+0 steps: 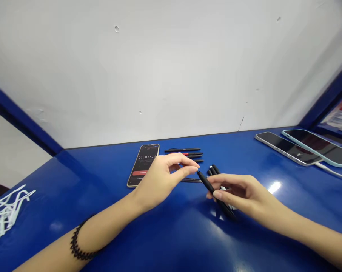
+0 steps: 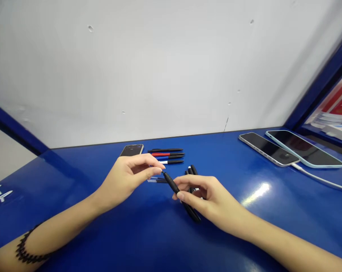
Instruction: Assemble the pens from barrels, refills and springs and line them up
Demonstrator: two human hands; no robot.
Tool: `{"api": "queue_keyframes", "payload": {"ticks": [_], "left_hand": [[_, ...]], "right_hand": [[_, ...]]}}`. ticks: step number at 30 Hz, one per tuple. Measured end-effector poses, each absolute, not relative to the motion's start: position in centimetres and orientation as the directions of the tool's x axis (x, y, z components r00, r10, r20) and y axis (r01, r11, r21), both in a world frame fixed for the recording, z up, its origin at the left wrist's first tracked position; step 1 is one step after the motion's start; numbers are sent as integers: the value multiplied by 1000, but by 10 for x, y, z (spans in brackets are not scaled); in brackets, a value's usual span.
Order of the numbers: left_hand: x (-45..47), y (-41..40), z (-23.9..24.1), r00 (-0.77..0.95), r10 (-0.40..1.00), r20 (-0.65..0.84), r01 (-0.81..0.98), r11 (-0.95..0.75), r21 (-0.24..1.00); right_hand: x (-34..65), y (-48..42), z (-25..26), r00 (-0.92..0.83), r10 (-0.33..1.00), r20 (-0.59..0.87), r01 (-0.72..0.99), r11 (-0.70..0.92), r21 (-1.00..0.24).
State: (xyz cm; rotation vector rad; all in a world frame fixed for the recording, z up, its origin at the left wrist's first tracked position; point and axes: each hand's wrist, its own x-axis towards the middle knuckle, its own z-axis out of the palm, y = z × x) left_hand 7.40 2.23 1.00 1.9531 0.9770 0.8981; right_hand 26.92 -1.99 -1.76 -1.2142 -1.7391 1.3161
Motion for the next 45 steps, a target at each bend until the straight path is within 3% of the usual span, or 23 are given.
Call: {"api": "queue_keyframes", "payload": {"ticks": [8, 13, 16, 18, 22, 25, 32, 36, 39, 42, 45], "left_hand": [[77, 17, 0, 431, 843, 321, 276, -462, 843], [77, 12, -1, 503, 823, 264, 360, -478, 801], [74, 12, 11, 526, 761, 380, 424, -622, 658], [71, 16, 16, 571, 680, 460, 494, -732, 469], [65, 29, 7, 753, 601, 268, 601, -794, 95], [63, 38, -7, 773, 618, 142, 622, -783, 19], [64, 40, -16, 767, 638, 64, 640, -768, -19], [63, 37, -8, 804, 593, -26, 589, -802, -100], [60, 37, 5, 789, 614, -16, 614, -789, -17], [58, 37, 18, 720, 692, 43, 658, -702, 273], [61, 33, 25, 615, 772, 158, 578, -578, 576]], "right_hand": [[270, -22, -24, -364, 931, -4, 276, 104, -955], [270, -18, -26, -244, 967, 67, 220, 122, -968], [272, -17, -21, -114, 986, 118, 165, 135, -977], [275, -17, -18, -64, 987, 150, 124, 157, -980], [278, -16, -15, -57, 985, 163, 82, 168, -982], [278, -15, -16, -69, 986, 153, 83, 159, -984], [277, -17, -18, -100, 984, 151, 96, 160, -982], [277, -15, -18, -117, 980, 161, 154, 178, -972], [278, -14, -19, -163, 979, 125, 195, 156, -968], [276, -15, -22, -210, 974, 89, 215, 134, -967], [275, -17, -25, -270, 960, 70, 227, 134, -965]]}}
